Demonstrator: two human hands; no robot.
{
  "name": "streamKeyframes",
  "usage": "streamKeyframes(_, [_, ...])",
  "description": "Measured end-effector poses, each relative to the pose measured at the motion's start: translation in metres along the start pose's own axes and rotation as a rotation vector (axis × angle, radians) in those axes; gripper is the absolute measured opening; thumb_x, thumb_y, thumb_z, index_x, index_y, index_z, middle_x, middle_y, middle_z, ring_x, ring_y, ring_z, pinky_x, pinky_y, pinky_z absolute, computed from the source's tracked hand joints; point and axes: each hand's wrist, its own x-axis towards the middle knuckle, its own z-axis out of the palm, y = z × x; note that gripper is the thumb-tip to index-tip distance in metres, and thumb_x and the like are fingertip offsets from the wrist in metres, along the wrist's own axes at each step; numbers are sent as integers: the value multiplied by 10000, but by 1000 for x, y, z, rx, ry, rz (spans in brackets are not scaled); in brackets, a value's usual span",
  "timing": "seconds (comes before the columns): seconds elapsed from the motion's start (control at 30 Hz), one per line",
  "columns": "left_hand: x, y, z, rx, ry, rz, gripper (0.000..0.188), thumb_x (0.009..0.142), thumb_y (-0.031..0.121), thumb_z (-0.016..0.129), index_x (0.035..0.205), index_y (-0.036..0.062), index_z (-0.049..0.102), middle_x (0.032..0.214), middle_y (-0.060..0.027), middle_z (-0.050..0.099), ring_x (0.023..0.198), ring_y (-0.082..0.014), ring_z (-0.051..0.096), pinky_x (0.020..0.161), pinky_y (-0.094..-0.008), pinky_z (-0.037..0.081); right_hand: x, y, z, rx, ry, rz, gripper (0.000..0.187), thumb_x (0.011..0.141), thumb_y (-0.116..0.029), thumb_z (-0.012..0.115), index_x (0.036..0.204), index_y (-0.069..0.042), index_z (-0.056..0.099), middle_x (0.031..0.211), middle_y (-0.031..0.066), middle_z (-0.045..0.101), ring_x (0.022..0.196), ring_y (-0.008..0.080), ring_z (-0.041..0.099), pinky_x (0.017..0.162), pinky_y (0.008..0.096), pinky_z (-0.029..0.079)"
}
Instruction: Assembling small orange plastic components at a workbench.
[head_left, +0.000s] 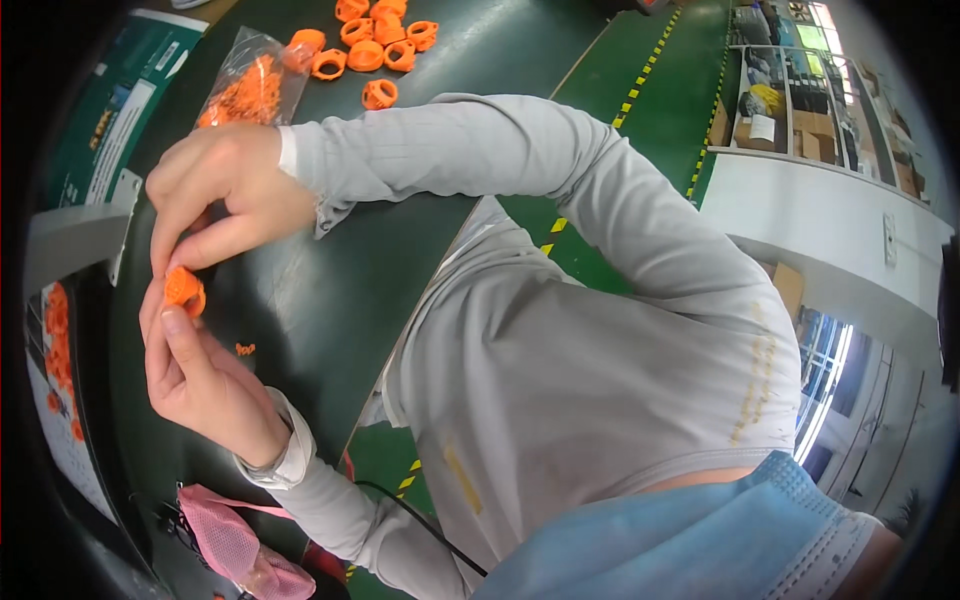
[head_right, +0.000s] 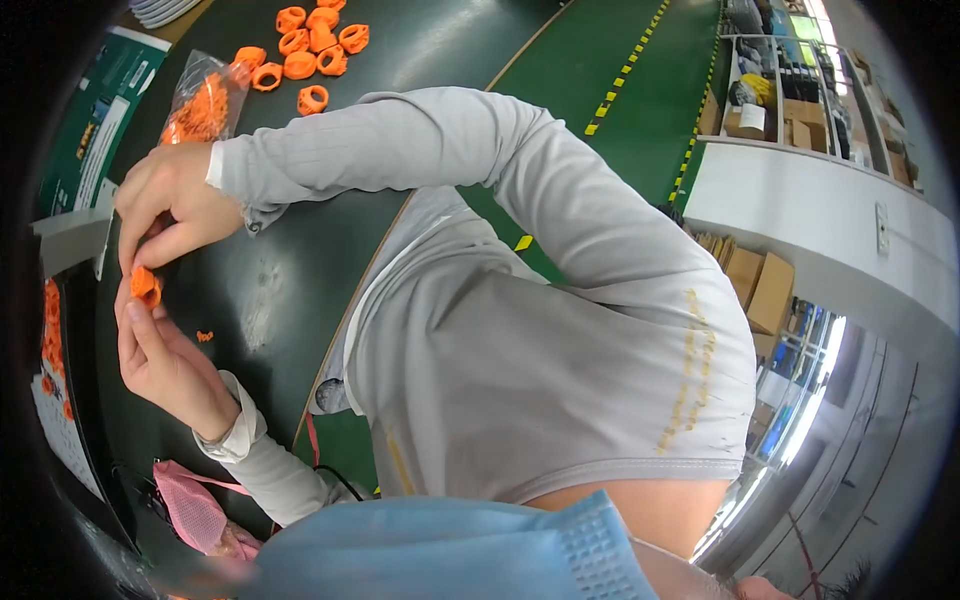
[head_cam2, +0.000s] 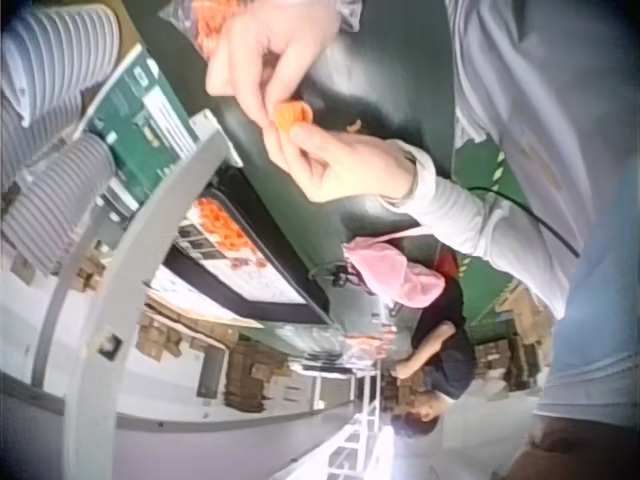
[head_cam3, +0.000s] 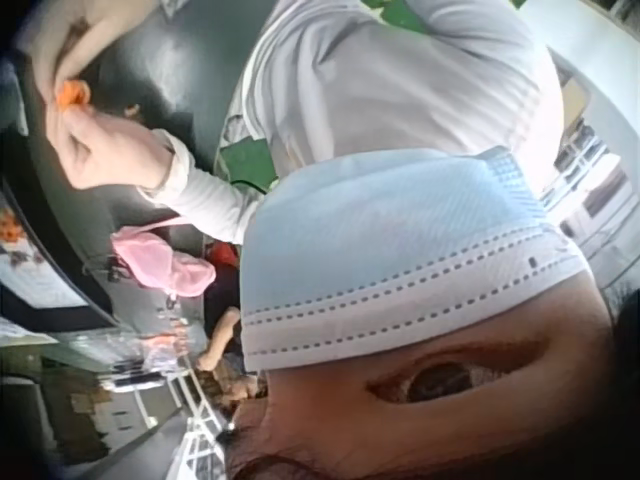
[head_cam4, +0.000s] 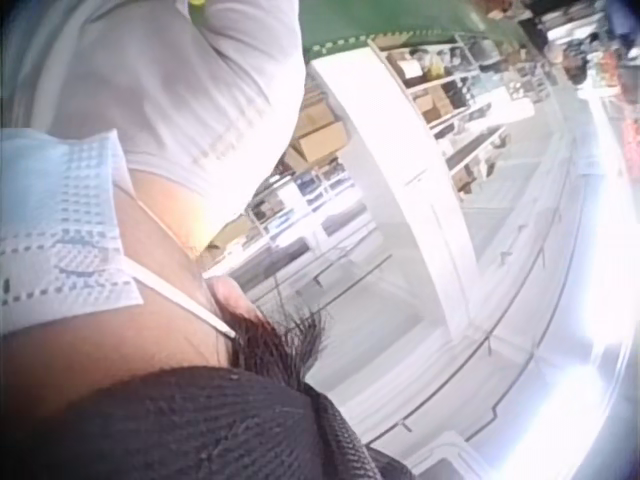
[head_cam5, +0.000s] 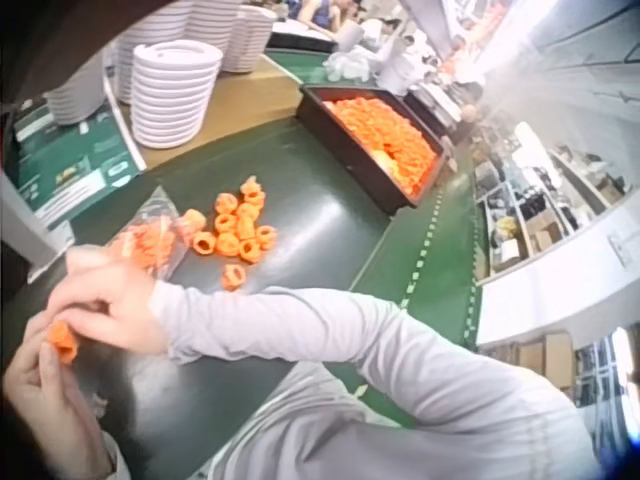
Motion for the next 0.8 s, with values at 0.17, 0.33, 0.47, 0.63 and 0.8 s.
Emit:
streamKeyframes(0.17, [2,-3,-2,0,-26,-60,284,986,104,532,1129,-129,608,1125,-131,642,1004,-145,587,909,-264,439,-5,2,-12,-274,-104,-166,171,835,-190,657,984,-196,741,832,-13,631,799,198,585,693,343,459])
streamKeyframes(0.33, [4,-4,-5,25,-6,-40,226,963,53,536,1058,-132,626,1100,-155,643,989,-170,599,891,-294,470,23,14,-67,-478,-3,-89,160,826,-205,687,976,-159,721,822,10,638,788,213,606,670,348,472])
streamKeyframes(0.47, [4,1,-5,60,37,-20,186,939,9,544,1009,-133,642,1077,-177,646,966,-193,612,858,-307,495,25,9,-102,-629,-57,-21,276,771,-158,610,1008,-33,674,921,137,650,876,351,573,860,413,447])
streamKeyframes(0.63, [5,-1,-8,68,12,-42,252,971,63,543,1113,-134,614,1127,-148,642,1021,-180,605,942,-298,462,13,-1,-112,-642,-226,290,253,776,-175,623,977,-27,664,959,148,655,966,306,610,874,390,453])
streamKeyframes(0.8, [5,-4,-10,80,17,-21,253,968,58,546,1120,-132,615,1135,-156,641,1028,-189,608,952,-308,470,21,-1,-108,-403,-177,315,163,754,-130,635,848,3,645,811,172,642,786,307,632,725,368,498])
